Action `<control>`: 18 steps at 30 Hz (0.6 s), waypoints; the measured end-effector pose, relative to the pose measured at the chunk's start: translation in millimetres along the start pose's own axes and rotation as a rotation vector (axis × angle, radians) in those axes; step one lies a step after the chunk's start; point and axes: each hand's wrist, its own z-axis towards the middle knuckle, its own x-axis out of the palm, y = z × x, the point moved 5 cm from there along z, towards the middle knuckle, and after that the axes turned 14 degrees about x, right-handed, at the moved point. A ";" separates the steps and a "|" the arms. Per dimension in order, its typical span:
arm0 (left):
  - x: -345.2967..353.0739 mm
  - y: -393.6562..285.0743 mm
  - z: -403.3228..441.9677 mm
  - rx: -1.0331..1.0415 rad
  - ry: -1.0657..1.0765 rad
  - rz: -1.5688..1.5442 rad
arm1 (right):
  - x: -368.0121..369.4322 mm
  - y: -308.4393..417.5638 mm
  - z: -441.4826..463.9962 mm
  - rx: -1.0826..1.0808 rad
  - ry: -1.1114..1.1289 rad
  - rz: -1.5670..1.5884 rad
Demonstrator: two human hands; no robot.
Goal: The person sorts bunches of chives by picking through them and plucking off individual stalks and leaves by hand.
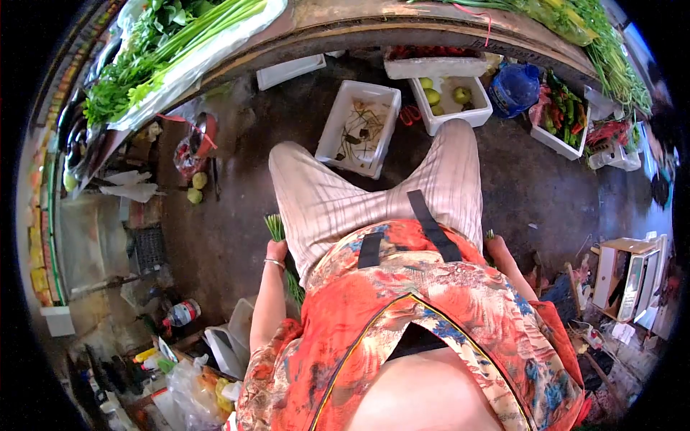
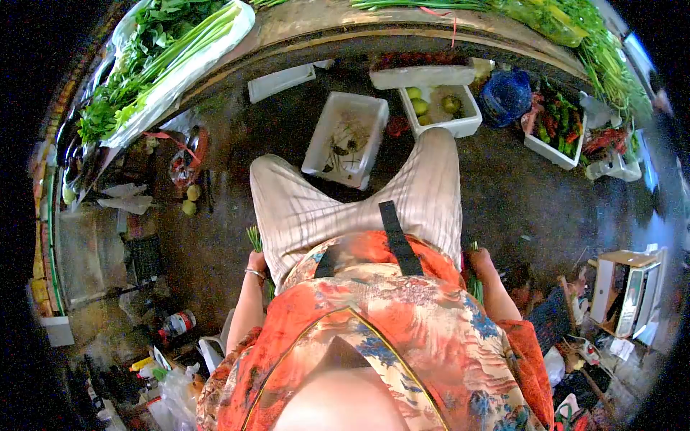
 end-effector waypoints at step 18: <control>33.4 -29.8 -13.8 -0.015 0.051 -0.168 | 9.5 -86.0 115.0 -0.264 -0.142 -0.467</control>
